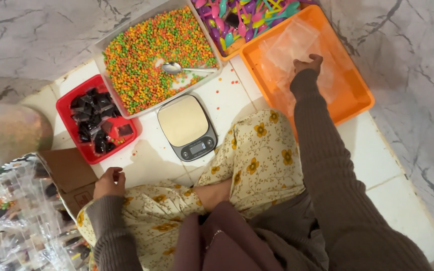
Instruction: The person scoops multi-colored candies into a plastic bag using a spoon, weighs the bag on a scale, and seals it by hand.
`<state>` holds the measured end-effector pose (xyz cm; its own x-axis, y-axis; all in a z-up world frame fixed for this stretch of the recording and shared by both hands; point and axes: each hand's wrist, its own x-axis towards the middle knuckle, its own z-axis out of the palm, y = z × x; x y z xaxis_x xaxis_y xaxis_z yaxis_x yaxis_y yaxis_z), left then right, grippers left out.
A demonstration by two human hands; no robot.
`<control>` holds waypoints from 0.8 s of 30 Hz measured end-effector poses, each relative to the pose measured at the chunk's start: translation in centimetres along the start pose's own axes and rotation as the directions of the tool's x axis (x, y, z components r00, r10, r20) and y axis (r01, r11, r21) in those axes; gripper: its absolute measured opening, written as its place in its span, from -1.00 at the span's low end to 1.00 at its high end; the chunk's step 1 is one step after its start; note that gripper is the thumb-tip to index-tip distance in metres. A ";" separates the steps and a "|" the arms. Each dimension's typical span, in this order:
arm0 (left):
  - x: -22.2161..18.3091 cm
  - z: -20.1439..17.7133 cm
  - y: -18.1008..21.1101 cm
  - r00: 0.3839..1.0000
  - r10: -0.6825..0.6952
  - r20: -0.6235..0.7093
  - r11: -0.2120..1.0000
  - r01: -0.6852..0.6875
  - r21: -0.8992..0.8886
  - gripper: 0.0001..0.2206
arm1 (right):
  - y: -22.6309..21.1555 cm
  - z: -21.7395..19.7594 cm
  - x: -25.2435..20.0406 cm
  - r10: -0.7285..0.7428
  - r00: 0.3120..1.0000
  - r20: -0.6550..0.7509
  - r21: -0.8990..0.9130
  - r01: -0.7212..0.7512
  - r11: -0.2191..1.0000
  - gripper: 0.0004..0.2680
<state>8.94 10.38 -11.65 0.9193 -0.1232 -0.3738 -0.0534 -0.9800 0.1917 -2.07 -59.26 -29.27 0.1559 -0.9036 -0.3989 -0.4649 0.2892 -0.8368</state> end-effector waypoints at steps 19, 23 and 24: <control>1.8 4.0 2.3 0.918 0.169 -0.358 0.906 -0.288 -0.311 -0.84 | -3.6 0.6 -6.9 -0.261 0.959 0.108 0.274 0.224 0.935 -0.76; -0.7 1.4 14.1 0.890 0.258 -0.375 0.744 -0.431 -0.511 -0.76 | -6.5 -1.5 -17.8 -0.572 0.806 0.152 0.296 0.515 0.805 -0.73; -1.1 0.7 17.0 0.873 0.318 -0.369 0.681 -0.481 -0.552 -0.67 | -7.3 -1.9 -20.8 -0.631 0.758 0.165 0.281 0.577 0.767 -0.72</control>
<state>6.74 -6.29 -8.58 0.9297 -0.3617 0.0690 -0.2632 -0.5220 0.8113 -3.60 -43.20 -14.12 0.5551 -0.8156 0.1634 -0.0217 -0.2106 -0.9773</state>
